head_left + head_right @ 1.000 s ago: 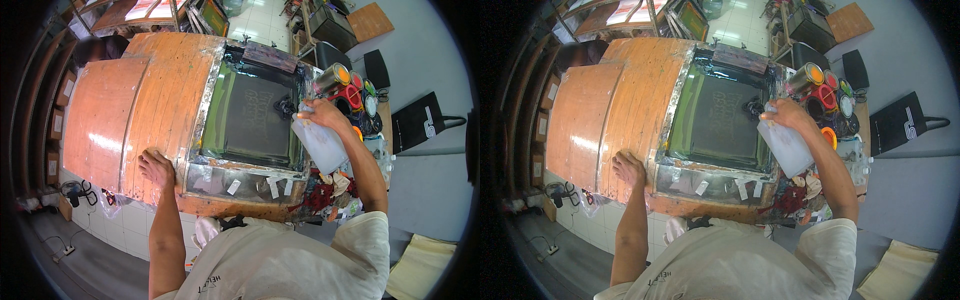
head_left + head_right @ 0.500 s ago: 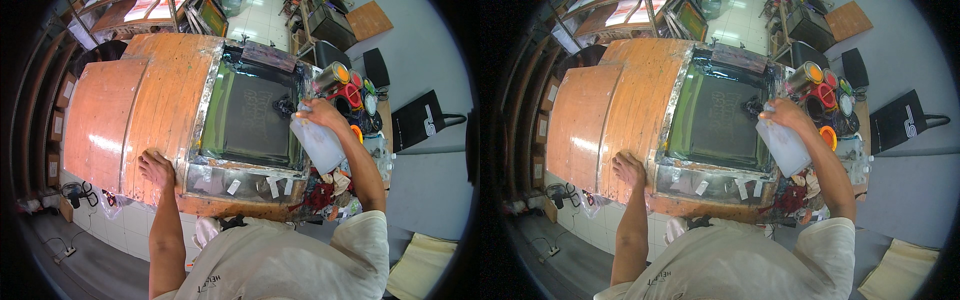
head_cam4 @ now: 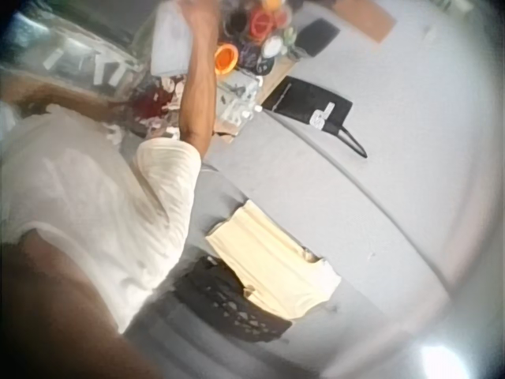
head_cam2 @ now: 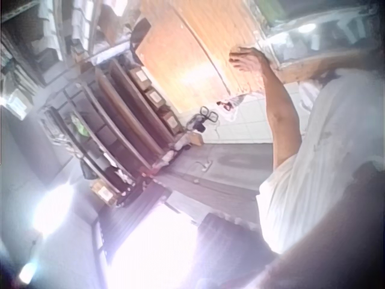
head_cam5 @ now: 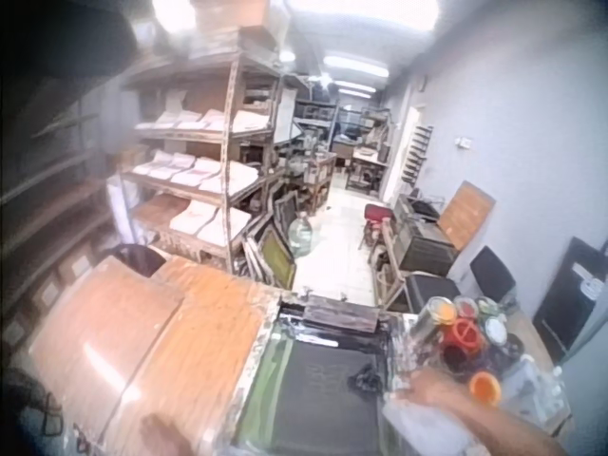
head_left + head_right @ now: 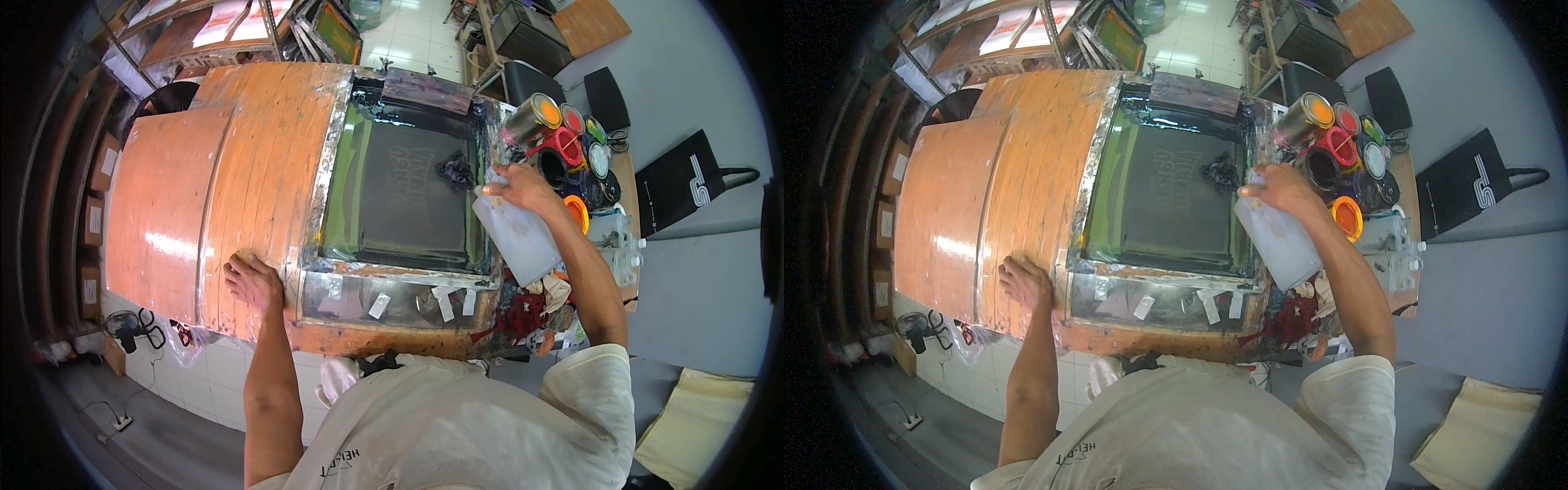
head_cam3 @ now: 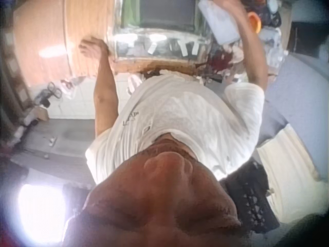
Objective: The person prepares a screen-printing frame by cleaning the mesh with a cloth and liquid, pouring ink onto the screen, and spreading it with a squeegee.
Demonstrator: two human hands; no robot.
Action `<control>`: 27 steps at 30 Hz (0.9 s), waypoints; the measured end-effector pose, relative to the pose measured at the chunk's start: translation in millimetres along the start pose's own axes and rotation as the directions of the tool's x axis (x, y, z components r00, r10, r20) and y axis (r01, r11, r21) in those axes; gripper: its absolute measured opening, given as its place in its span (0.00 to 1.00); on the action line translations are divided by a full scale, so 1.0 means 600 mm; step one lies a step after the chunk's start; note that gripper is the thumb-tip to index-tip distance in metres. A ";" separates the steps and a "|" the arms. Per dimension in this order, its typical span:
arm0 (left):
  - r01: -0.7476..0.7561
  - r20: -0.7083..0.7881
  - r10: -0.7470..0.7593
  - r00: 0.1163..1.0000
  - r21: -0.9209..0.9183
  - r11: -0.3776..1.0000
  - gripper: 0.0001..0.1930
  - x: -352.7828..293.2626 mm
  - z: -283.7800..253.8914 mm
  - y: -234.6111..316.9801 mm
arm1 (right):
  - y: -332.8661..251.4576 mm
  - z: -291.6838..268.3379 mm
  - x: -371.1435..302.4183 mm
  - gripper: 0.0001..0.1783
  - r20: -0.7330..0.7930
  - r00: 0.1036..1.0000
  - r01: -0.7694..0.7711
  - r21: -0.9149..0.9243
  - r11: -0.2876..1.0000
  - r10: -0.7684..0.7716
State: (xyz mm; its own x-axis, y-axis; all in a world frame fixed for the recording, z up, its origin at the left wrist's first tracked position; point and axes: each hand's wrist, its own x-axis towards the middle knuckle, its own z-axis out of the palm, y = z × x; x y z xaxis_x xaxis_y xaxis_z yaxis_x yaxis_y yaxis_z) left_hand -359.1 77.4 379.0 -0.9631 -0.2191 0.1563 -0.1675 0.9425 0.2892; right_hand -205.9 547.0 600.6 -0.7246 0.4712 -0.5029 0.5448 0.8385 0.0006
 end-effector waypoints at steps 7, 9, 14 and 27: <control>-0.006 0.002 0.006 1.000 0.007 1.000 0.23 -0.001 -0.009 0.007 | 0.004 0.005 0.014 0.41 -0.017 0.999 -0.031 0.068 0.997 0.033; -0.009 -0.005 0.009 1.000 0.009 1.000 0.23 -0.001 -0.009 0.007 | 0.015 0.016 0.027 0.41 -0.043 0.998 -0.045 0.065 0.997 0.048; 0.002 0.005 -0.002 1.000 0.016 1.000 0.24 -0.002 -0.015 0.011 | 0.008 0.012 0.035 0.42 -0.040 0.999 -0.020 0.041 0.999 0.021; 0.005 -0.002 -0.005 1.000 0.024 1.000 0.24 -0.001 -0.009 0.006 | 0.007 0.019 0.007 0.40 -0.029 0.999 -0.013 0.045 0.999 0.014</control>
State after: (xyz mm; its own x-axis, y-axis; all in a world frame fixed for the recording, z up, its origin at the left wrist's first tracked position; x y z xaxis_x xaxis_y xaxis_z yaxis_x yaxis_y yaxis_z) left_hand -358.1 79.4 384.9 -0.9617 -0.2244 0.1572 -0.1773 0.9471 0.2674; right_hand -202.1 549.3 588.5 -0.7286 0.4907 -0.4778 0.5726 0.8192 -0.0317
